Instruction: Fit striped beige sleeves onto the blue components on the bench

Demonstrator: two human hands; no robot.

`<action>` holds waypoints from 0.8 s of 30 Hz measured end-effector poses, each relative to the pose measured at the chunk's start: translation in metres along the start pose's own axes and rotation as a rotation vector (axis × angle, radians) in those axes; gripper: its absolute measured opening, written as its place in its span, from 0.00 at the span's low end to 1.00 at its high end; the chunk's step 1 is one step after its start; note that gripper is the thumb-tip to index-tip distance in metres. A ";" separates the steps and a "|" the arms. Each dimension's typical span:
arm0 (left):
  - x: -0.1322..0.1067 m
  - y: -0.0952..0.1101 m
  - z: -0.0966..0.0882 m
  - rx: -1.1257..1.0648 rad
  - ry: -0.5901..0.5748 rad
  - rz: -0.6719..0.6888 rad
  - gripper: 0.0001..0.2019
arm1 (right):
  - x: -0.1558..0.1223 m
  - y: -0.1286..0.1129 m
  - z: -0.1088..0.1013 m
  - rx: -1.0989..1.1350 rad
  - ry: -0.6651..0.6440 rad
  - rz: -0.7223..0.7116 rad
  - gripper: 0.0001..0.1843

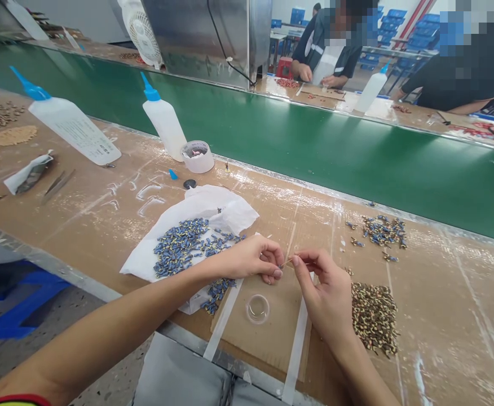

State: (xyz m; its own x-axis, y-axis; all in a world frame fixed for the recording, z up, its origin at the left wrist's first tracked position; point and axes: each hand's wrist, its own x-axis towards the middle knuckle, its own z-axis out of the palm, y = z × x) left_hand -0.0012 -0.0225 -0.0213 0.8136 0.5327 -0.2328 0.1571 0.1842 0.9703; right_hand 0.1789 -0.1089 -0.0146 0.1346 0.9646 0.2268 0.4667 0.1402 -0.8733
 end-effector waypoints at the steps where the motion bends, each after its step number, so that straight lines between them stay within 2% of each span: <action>1: 0.000 0.000 0.000 0.013 0.004 0.003 0.08 | 0.000 0.000 0.000 -0.006 0.000 -0.006 0.06; 9: -0.002 0.002 0.001 0.009 0.002 0.006 0.07 | 0.002 -0.006 -0.001 -0.106 -0.006 -0.076 0.04; 18: -0.002 0.001 -0.002 0.080 -0.022 0.056 0.08 | 0.002 -0.010 -0.001 -0.107 -0.019 -0.128 0.03; 24: -0.003 0.004 -0.001 0.109 -0.035 0.068 0.07 | 0.002 -0.011 -0.001 -0.078 -0.018 -0.110 0.03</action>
State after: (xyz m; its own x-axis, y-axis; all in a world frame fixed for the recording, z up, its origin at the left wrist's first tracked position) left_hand -0.0039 -0.0221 -0.0170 0.8431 0.5116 -0.1658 0.1595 0.0566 0.9856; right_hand 0.1752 -0.1090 -0.0041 0.0633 0.9483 0.3109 0.5447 0.2282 -0.8070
